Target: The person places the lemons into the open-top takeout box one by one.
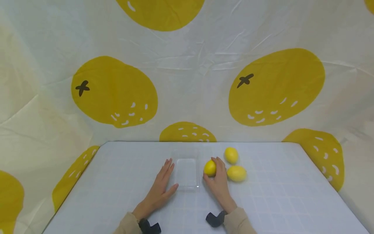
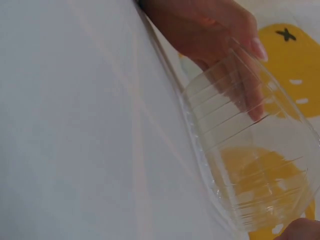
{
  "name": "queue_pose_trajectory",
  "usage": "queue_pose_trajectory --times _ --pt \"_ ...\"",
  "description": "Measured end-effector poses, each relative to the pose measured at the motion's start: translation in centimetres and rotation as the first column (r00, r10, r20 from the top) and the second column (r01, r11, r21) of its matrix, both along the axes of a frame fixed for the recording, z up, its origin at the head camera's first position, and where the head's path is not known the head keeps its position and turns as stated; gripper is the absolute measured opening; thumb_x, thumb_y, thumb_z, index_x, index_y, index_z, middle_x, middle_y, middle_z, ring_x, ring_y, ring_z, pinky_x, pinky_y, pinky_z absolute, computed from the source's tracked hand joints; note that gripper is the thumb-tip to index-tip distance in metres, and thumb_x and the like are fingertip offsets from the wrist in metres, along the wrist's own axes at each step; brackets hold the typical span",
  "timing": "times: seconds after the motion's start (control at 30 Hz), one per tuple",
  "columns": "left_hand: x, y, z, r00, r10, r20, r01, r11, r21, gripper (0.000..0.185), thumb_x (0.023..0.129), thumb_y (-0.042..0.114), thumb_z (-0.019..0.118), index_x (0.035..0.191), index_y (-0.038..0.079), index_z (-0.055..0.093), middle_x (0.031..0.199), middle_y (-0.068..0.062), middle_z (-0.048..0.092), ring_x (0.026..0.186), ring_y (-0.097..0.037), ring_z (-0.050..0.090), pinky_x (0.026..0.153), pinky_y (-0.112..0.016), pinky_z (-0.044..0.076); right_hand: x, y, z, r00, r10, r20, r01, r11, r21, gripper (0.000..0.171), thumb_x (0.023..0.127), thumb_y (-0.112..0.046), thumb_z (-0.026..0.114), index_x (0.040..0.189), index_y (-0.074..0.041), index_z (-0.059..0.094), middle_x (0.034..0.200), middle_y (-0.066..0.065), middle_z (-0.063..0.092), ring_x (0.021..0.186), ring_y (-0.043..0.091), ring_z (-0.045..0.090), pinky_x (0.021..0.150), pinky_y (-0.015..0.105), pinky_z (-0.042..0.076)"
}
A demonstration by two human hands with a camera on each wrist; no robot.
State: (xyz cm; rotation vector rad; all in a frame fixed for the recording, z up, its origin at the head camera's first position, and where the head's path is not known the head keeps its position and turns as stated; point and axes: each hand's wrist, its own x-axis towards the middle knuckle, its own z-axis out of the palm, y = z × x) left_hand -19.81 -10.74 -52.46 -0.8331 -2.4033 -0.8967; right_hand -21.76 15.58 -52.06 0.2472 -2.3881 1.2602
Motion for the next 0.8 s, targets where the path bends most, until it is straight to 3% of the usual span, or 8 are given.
queue_pose_trajectory --times 0.37,0.6,0.8 --pt "-0.1 0.0 0.0 1.0 -0.002 -0.01 0.002 1.0 0.002 0.075 0.093 0.033 0.062 0.152 -0.002 0.032 0.163 -0.014 0.02 0.148 -0.038 0.019 0.111 -0.064 0.025 -0.1 -0.1 0.9 1.0 -0.015 -0.003 0.015 0.999 -0.052 0.07 0.08 -0.004 0.079 0.141 -0.003 0.045 0.143 0.019 0.045 0.131 0.035 0.044 0.111 0.056 0.033" --pt "0.0 0.1 0.0 1.0 -0.002 0.007 0.002 1.0 0.001 0.074 0.095 0.035 0.06 0.153 -0.002 0.031 0.164 -0.011 0.017 0.149 -0.036 0.017 0.115 -0.059 0.023 -0.1 -0.4 3.2 0.999 0.0 -0.032 -0.002 0.996 -0.088 0.07 0.08 -0.003 0.077 0.141 0.0 0.044 0.144 0.019 0.045 0.13 0.035 0.044 0.107 0.056 0.039" --pt "0.1 0.0 0.1 1.0 0.005 0.016 -0.005 1.0 -0.009 0.075 0.096 0.036 0.059 0.153 -0.002 0.03 0.164 -0.011 0.017 0.149 -0.035 0.017 0.115 -0.059 0.024 -0.5 -1.0 5.0 1.0 0.002 0.005 -0.002 0.991 -0.132 0.071 0.082 -0.007 0.077 0.145 -0.007 0.043 0.146 0.014 0.044 0.128 0.03 0.045 0.105 0.053 0.042"
